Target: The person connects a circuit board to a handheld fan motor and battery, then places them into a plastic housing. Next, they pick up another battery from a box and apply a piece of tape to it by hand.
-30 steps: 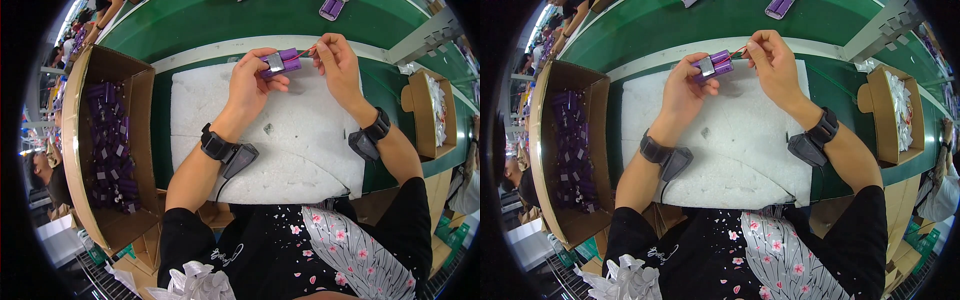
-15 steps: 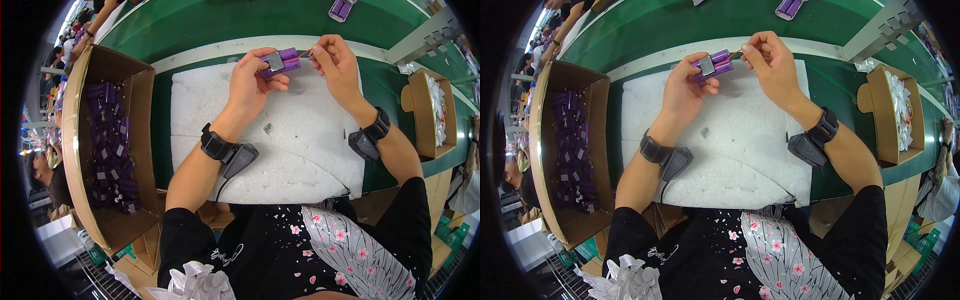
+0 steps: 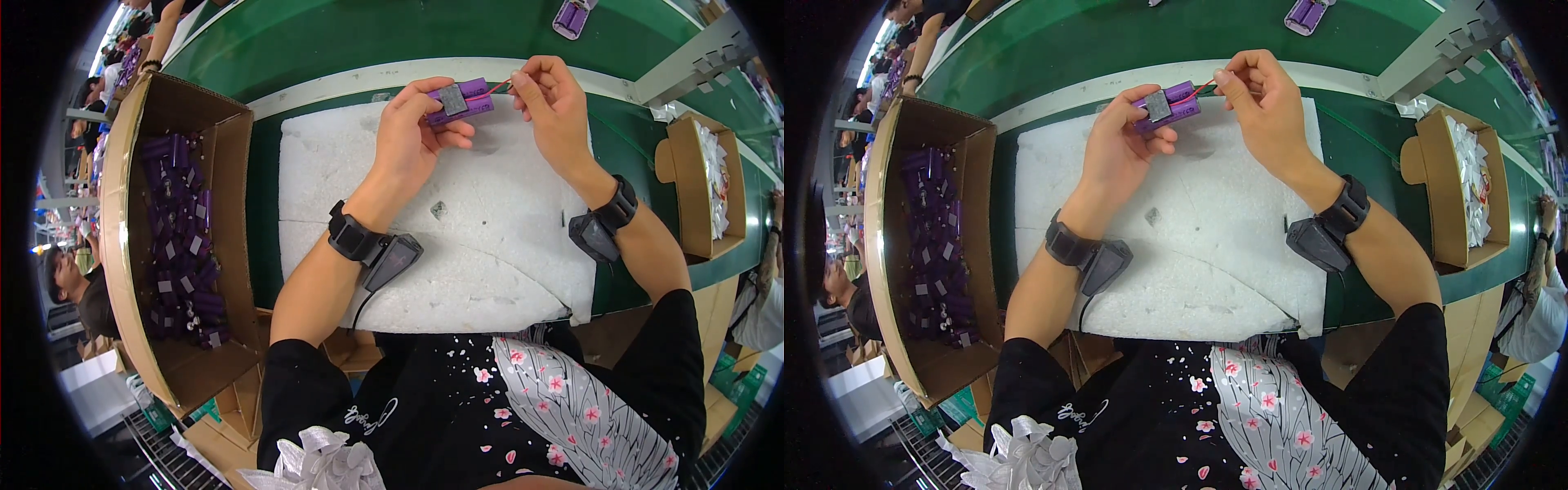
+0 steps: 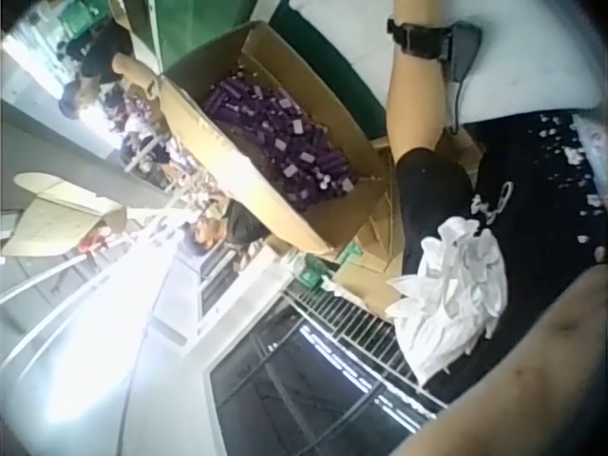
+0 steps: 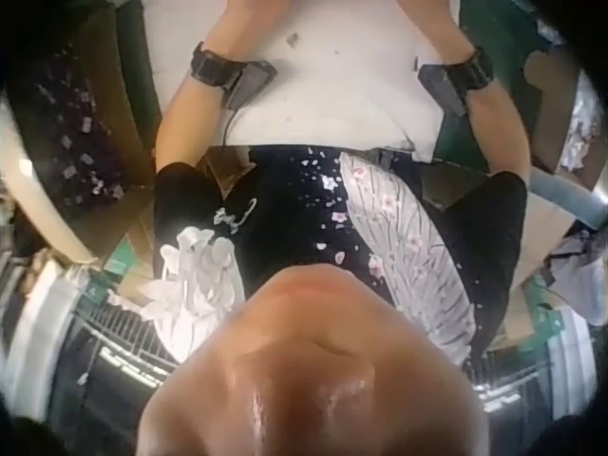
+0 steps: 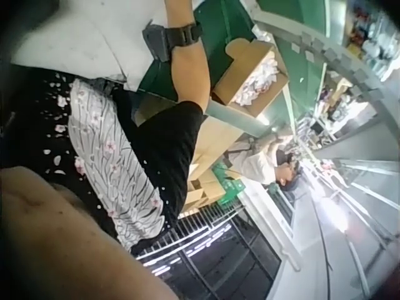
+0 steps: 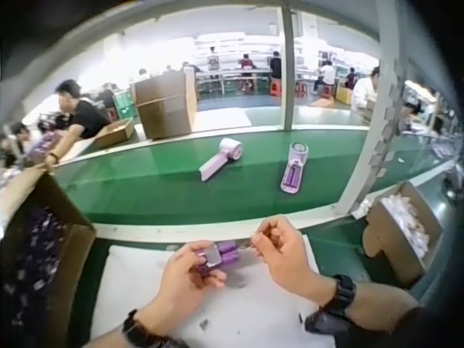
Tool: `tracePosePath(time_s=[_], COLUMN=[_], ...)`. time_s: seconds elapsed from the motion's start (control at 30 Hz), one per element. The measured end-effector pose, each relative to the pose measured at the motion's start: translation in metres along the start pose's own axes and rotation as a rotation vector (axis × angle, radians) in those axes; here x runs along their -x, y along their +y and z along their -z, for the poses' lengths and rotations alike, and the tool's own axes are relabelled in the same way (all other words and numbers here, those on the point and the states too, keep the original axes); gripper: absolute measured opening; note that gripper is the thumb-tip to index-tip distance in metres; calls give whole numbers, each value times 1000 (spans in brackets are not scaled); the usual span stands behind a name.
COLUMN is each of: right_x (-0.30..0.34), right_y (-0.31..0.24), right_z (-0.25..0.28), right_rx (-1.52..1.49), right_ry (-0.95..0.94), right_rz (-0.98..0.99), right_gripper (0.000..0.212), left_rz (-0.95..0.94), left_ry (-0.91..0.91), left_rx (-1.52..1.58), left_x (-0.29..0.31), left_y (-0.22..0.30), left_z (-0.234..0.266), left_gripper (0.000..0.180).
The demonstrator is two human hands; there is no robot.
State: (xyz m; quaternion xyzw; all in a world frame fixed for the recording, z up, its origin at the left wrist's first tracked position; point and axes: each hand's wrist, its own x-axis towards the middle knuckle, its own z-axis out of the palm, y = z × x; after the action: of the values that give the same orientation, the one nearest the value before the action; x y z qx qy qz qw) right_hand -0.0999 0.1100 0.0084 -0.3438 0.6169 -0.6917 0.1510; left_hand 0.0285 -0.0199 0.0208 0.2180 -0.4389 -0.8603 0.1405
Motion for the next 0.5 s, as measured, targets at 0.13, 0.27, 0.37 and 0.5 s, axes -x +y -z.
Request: tracePosePath(time_s=[0.13,0.27,0.37,0.5], right_x=[-1,-2,-2,-3], right_y=[3,0,2,2], right_z=[1,2,2,2], right_rx=[38,24,26,29], right_ry=[46,81,89,83], right_rz=[42,21,8,-8], right_gripper=[13,12,13,14], left_rz=[-23,-19,-19,-17], left_ry=[-3,-25,-22,-15], left_rx=[40,30,22,34], left_x=[-1,-1,-1,-1], left_y=[0,0,0,0], left_z=[-1,-1,-3,-2], left_gripper=[30,30,30,30])
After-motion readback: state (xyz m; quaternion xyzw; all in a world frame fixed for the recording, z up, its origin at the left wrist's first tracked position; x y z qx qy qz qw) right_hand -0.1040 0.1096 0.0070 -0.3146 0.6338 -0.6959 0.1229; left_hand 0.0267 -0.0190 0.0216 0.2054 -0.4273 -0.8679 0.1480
